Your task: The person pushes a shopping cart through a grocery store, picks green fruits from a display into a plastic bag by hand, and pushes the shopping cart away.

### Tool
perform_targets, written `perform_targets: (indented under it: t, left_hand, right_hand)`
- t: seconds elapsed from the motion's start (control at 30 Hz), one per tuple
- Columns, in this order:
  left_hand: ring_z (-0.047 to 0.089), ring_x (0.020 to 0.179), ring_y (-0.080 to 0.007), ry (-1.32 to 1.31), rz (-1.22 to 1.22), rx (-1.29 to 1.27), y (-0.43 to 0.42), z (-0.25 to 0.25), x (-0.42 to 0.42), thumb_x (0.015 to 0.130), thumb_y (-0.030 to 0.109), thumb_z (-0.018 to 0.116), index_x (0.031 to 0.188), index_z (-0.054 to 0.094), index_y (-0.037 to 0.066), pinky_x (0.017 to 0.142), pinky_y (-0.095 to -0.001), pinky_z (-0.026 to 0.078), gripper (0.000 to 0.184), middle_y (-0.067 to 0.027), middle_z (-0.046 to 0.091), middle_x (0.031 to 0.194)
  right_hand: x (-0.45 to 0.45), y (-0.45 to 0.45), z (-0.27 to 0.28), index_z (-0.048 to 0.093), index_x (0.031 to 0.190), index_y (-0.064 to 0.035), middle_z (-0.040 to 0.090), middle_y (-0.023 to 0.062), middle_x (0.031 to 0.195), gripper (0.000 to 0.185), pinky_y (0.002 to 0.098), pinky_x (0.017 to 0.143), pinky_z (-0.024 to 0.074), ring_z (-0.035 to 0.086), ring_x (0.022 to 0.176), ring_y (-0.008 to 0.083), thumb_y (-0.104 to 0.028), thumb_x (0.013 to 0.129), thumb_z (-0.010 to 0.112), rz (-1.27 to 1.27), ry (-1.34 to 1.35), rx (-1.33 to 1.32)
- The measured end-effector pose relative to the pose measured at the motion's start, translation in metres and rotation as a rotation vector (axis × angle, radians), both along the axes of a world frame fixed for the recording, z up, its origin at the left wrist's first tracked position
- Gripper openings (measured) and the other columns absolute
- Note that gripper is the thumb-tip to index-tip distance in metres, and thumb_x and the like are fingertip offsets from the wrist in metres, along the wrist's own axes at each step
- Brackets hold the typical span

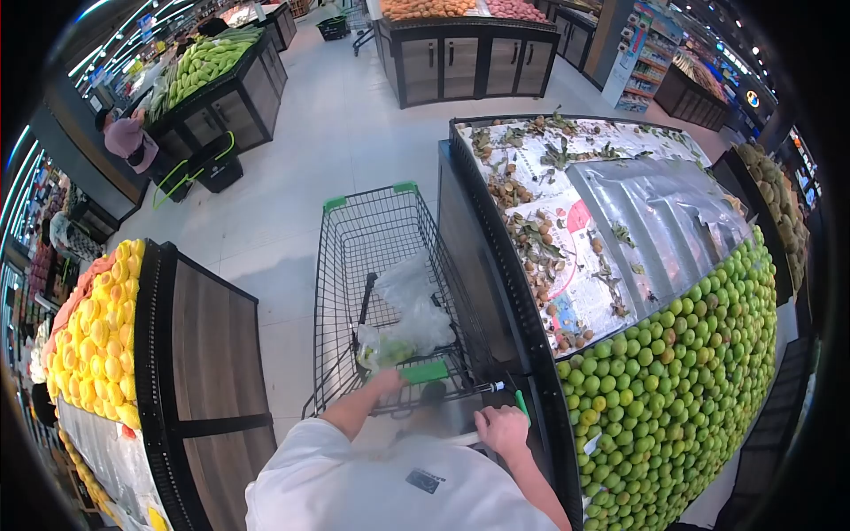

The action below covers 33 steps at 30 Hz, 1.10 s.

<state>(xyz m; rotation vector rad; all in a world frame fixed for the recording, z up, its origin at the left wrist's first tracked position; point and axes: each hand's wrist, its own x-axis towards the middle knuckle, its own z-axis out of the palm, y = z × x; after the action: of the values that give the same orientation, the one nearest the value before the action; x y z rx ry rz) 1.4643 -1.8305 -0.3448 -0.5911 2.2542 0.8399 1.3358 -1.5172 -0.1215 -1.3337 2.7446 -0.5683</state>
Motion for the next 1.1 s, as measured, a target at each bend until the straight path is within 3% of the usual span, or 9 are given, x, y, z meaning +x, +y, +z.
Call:
perform_targets:
  t: [0.13,0.27,0.33,0.53,0.73,0.8,0.9,0.97,1.1]
  left_hand:
    - [0.064,0.104,-0.041,0.023,-0.014,0.059,0.006,-0.009,-0.002,0.096,0.047,0.052,0.117,0.068,0.005,0.092,-0.0472,0.049,0.05,-0.0213,0.069,0.111]
    - [0.066,0.103,-0.0379,0.16,0.007,0.178,0.032,0.056,-0.014,0.097,0.049,0.051,0.12,0.068,0.007,0.09,-0.0454,0.05,0.051,-0.0208,0.07,0.111]
    - [0.064,0.111,-0.0325,0.027,0.163,0.255,0.058,0.104,-0.027,0.098,0.053,0.05,0.127,0.066,0.008,0.096,-0.0416,0.048,0.056,-0.0194,0.068,0.12]
    - [0.05,0.131,-0.0264,0.037,0.186,0.377,0.095,0.191,-0.045,0.1,0.061,0.043,0.141,0.053,0.003,0.11,-0.036,0.036,0.072,-0.0171,0.054,0.143]
    - [0.051,0.132,-0.0312,0.153,0.172,0.353,0.092,0.147,-0.039,0.098,0.067,0.04,0.143,0.052,0.007,0.109,-0.0381,0.038,0.076,-0.0179,0.054,0.143]
    - [0.051,0.131,-0.0326,0.03,0.18,0.33,0.091,0.145,-0.043,0.097,0.069,0.039,0.142,0.053,0.007,0.11,-0.039,0.038,0.078,-0.0186,0.055,0.143]
    - [0.056,0.126,-0.035,0.065,0.185,0.36,0.085,0.129,-0.046,0.096,0.067,0.042,0.133,0.06,0.002,0.108,-0.0407,0.041,0.077,-0.0216,0.059,0.136]
    - [0.059,0.119,-0.0414,0.193,0.091,0.143,0.077,0.104,-0.044,0.096,0.06,0.046,0.131,0.059,0.0,0.102,-0.0453,0.045,0.07,-0.0281,0.062,0.126]
    - [0.065,0.105,-0.0415,-0.004,0.092,0.113,0.054,0.08,-0.035,0.094,0.063,0.046,0.127,0.06,0.0,0.094,-0.0447,0.049,0.072,-0.0266,0.068,0.111]
  right_hand:
    - [0.0,0.005,0.001,0.069,0.063,-0.0129,0.06,0.0087,0.055,0.024,0.0393,0.056,0.0507,0.062,0.055,0.0264,-0.03,0.08,0.071,0.022,0.012,-0.016]
    - [0.001,0.007,0.004,0.068,0.062,-0.0128,0.061,0.0091,0.056,0.026,0.0391,0.056,0.0512,0.063,0.056,0.026,-0.03,0.081,0.071,0.012,0.027,-0.059]
    - [0.002,0.008,0.002,0.068,0.061,-0.013,0.063,0.0093,0.057,0.028,0.039,0.056,0.0516,0.064,0.057,0.0258,-0.031,0.082,0.069,0.019,0.026,-0.031]
    - [-0.001,0.016,0.0,0.069,0.067,-0.0105,0.065,0.0105,0.061,0.031,0.0408,0.061,0.0525,0.065,0.061,0.0281,-0.036,0.085,0.068,0.058,-0.019,-0.051]
    - [-0.003,0.023,0.004,0.069,0.071,-0.0104,0.065,0.0108,0.064,0.032,0.0407,0.064,0.0538,0.067,0.068,0.0284,-0.039,0.085,0.066,0.086,-0.062,-0.047]
    - [-0.004,0.024,0.006,0.069,0.075,-0.0103,0.065,0.0133,0.066,0.032,0.042,0.065,0.0539,0.067,0.069,0.0306,-0.04,0.086,0.065,0.084,-0.063,-0.027]
    - [-0.007,0.027,-0.001,0.069,0.076,-0.0096,0.064,0.0153,0.067,0.03,0.0447,0.064,0.0532,0.066,0.066,0.0325,-0.038,0.086,0.066,0.123,-0.073,-0.042]
    - [-0.01,0.026,0.005,0.068,0.07,-0.0089,0.062,0.0149,0.062,0.03,0.0442,0.06,0.0524,0.064,0.062,0.0322,-0.034,0.086,0.067,0.108,-0.098,-0.04]
    - [-0.015,0.025,-0.001,0.067,0.068,-0.0105,0.063,0.0132,0.06,0.032,0.0427,0.059,0.0524,0.065,0.061,0.0309,-0.036,0.087,0.067,0.135,-0.093,0.041]
